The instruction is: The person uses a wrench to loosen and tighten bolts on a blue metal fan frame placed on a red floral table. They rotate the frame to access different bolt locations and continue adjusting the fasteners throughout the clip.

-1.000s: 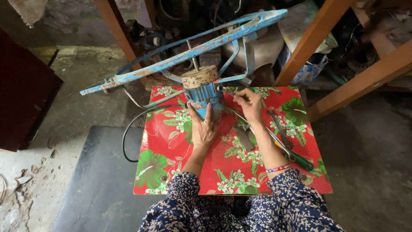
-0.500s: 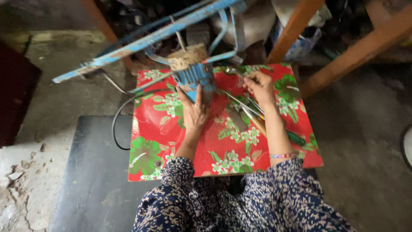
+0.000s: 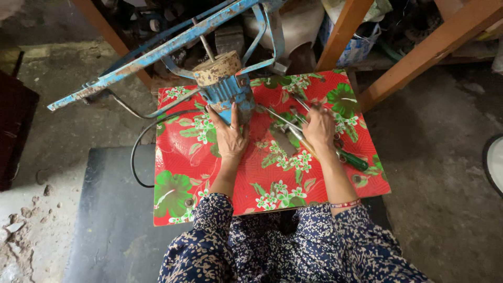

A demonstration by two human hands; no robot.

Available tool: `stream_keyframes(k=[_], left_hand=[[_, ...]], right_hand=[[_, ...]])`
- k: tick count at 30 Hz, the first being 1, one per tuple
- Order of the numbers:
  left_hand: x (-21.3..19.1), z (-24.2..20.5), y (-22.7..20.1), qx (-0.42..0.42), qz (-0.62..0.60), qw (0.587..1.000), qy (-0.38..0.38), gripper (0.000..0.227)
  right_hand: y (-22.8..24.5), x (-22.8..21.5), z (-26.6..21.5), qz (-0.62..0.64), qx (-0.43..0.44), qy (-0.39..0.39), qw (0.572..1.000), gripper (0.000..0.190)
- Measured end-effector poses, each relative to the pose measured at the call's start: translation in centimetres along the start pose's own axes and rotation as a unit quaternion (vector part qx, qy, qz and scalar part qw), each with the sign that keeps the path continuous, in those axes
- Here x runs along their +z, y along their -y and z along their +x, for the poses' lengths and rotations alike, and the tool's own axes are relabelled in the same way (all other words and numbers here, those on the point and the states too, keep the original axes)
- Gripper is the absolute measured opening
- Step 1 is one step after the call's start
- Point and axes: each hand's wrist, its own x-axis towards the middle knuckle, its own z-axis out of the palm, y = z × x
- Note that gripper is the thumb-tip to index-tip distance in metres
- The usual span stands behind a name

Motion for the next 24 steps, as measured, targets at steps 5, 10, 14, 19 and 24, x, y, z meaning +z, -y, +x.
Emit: stream_keyframes(k=[5,10,14,19,24], left_hand=[[-0.1,-0.2,-0.1,-0.001,0.000,1.000,0.003,0.094],[-0.6,0.2,-0.3,0.005,0.000,1.000,-0.014,0.090],[-0.6,0.1,-0.3,0.017,0.015,1.000,-0.020,0.093],[-0.6,0.1,-0.3,0.011,0.000,1.000,-0.014,0.092],[-0.5,0.2,-0.2,0.021,0.003,1.000,-0.019,0.092]], right_hand=[[1.0,-1.3,-0.7,0.053,0.002,0.040,0.998,0.013],[4.3,-5.0,-0.3,0.121,-0.073,-0.065,0.988,0.005],[7.7,-6.8,1.3,0.314,-0.086,-0.034,0.945,0.011],[11.2,-5.2,6.1,0.407,-0.095,0.080,0.905,0.025],[11.4,-4.0,8.8,0.413,-0.134,0.088,0.897,0.025]])
